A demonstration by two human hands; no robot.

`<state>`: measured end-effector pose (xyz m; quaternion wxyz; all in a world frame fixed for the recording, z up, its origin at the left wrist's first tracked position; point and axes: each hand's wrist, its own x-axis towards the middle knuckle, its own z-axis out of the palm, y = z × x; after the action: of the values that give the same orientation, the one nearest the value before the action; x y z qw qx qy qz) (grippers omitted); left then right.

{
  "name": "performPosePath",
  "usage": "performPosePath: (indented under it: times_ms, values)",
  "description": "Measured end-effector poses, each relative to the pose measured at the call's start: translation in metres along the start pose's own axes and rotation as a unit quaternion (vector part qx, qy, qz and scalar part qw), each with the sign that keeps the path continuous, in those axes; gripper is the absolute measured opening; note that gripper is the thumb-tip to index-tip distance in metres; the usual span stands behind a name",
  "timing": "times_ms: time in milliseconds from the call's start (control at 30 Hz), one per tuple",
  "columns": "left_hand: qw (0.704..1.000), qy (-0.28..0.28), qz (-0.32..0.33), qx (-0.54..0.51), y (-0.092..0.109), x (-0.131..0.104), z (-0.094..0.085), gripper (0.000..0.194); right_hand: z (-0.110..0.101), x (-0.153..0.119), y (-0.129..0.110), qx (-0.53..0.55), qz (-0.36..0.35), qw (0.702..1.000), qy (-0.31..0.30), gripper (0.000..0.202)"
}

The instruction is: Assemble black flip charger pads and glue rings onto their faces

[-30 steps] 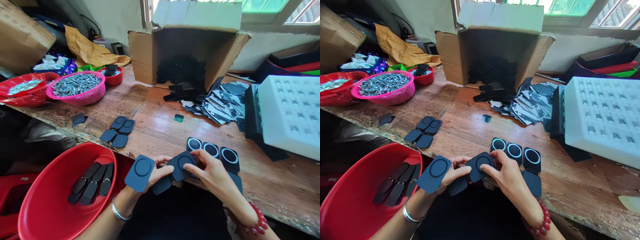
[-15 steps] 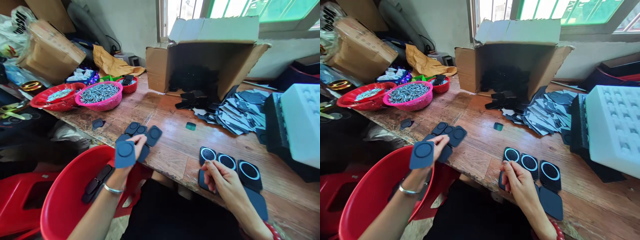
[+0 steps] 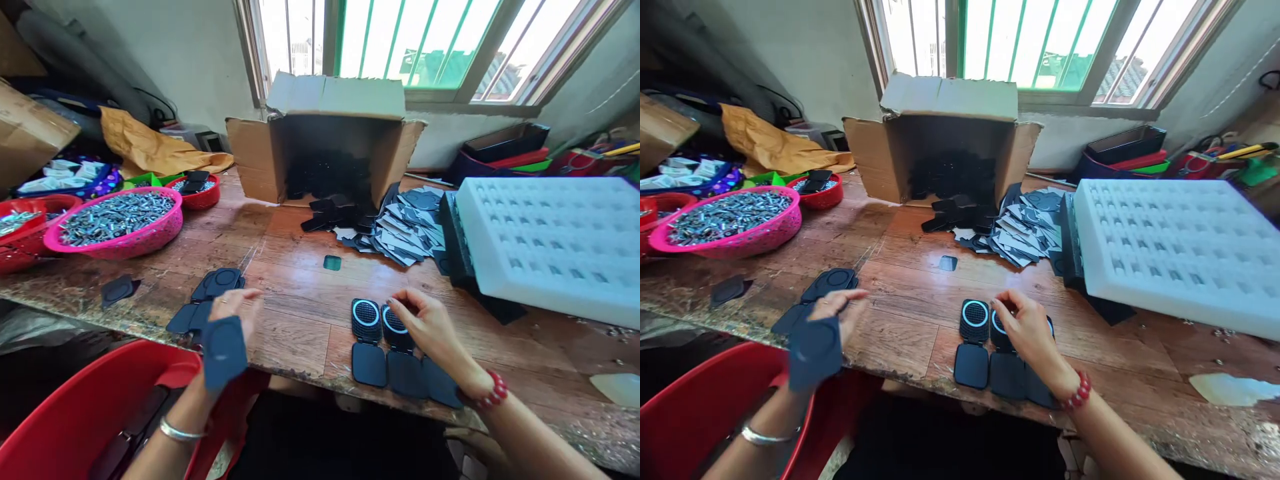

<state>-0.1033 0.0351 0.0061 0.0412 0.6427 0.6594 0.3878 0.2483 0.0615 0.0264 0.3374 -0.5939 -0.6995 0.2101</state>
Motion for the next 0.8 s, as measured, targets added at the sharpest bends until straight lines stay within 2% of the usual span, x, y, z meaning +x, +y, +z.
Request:
performPosePath:
  times_ms: [100,167,233,300,433,533,633,733,800]
  values:
    - [0.995,-0.070,0.031,-0.064,0.032,-0.021,0.041,0.017,0.001,0.050,0.017,-0.081,-0.018,0.996,0.037,0.017]
    - [0.991,-0.079,0.029,-0.103,0.046,-0.030,0.064,0.018,0.006,0.084,0.024,-0.110,-0.026,0.992,0.050,0.015]
    - [0.990,-0.069,0.024,-0.125,0.053,-0.034,0.078,0.018,0.013,0.116,0.027,-0.138,-0.039,0.988,0.060,0.017]
    - [0.990,-0.057,0.017,-0.129,0.056,-0.035,0.084,0.018,0.020,0.143,0.029,-0.161,-0.053,0.983,0.063,0.021]
    - [0.990,-0.054,-0.005,-0.133,0.055,-0.034,0.079,0.017,0.031,0.183,0.030,-0.186,-0.061,0.979,0.054,0.020]
    - [0.988,-0.065,-0.017,-0.139,0.056,-0.033,0.075,0.019,0.040,0.198,0.033,-0.194,-0.047,0.979,0.043,0.016]
    - [0.988,-0.063,-0.021,-0.140,0.057,-0.031,0.074,0.019,0.046,0.198,0.033,-0.196,-0.049,0.979,0.025,0.019]
    - [0.987,-0.067,-0.023,-0.143,0.059,-0.032,0.074,0.017,0.047,0.181,0.024,-0.186,-0.077,0.979,0.019,0.023]
    - [0.986,-0.076,-0.023,-0.148,0.061,-0.033,0.074,0.016,0.047,0.160,0.012,-0.171,-0.100,0.980,0.021,0.024]
